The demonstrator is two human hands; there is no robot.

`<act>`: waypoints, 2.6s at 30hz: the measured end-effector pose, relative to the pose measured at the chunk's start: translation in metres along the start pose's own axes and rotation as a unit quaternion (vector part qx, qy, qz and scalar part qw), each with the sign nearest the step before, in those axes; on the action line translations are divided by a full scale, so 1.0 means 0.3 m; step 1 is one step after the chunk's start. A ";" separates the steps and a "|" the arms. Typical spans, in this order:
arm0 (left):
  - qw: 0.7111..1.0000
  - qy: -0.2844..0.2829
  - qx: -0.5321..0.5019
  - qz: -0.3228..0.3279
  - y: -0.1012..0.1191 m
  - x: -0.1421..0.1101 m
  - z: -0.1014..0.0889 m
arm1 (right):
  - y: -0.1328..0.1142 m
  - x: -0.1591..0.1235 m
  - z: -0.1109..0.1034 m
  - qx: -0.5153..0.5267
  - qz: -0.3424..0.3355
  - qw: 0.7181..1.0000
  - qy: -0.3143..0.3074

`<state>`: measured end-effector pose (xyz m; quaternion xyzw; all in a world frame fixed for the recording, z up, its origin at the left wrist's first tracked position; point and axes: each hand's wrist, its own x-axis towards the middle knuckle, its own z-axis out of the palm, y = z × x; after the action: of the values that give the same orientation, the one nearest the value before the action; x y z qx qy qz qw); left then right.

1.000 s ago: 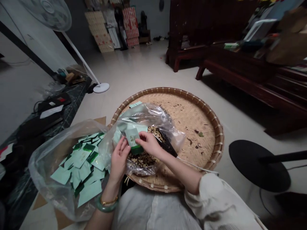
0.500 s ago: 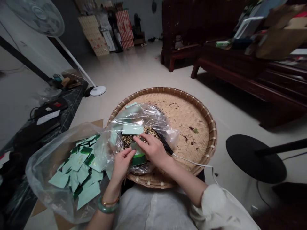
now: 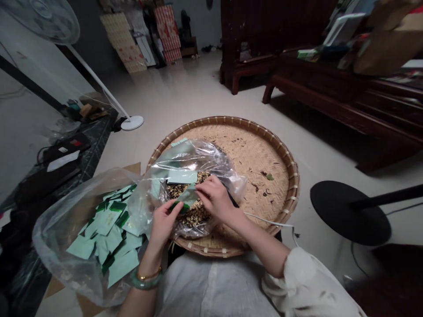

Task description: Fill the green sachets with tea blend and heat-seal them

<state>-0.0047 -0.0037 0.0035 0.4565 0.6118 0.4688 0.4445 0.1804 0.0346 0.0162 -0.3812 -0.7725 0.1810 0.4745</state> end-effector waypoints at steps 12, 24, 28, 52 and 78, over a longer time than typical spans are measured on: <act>0.999 -0.036 -0.032 -0.022 -0.009 0.003 -0.003 | -0.014 0.014 -0.046 0.048 0.152 0.983 -0.095; 0.948 0.048 0.213 0.232 -0.021 0.010 -0.010 | 0.037 0.008 -0.035 0.246 0.315 0.886 -0.236; 0.833 0.021 0.383 0.398 0.007 -0.013 0.016 | 0.038 0.004 -0.006 0.221 0.281 0.904 -0.233; 0.950 0.070 0.203 0.226 -0.076 0.044 -0.042 | 0.066 -0.079 0.077 -0.161 0.174 0.923 -0.304; 0.961 0.057 0.148 0.227 -0.056 0.041 -0.044 | 0.083 -0.003 0.114 -0.059 0.110 0.924 -0.361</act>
<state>-0.0220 0.0036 -0.0121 0.6164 0.5788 0.4874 0.2182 0.1613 0.0527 -0.0171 -0.3999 -0.8539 0.3119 0.1168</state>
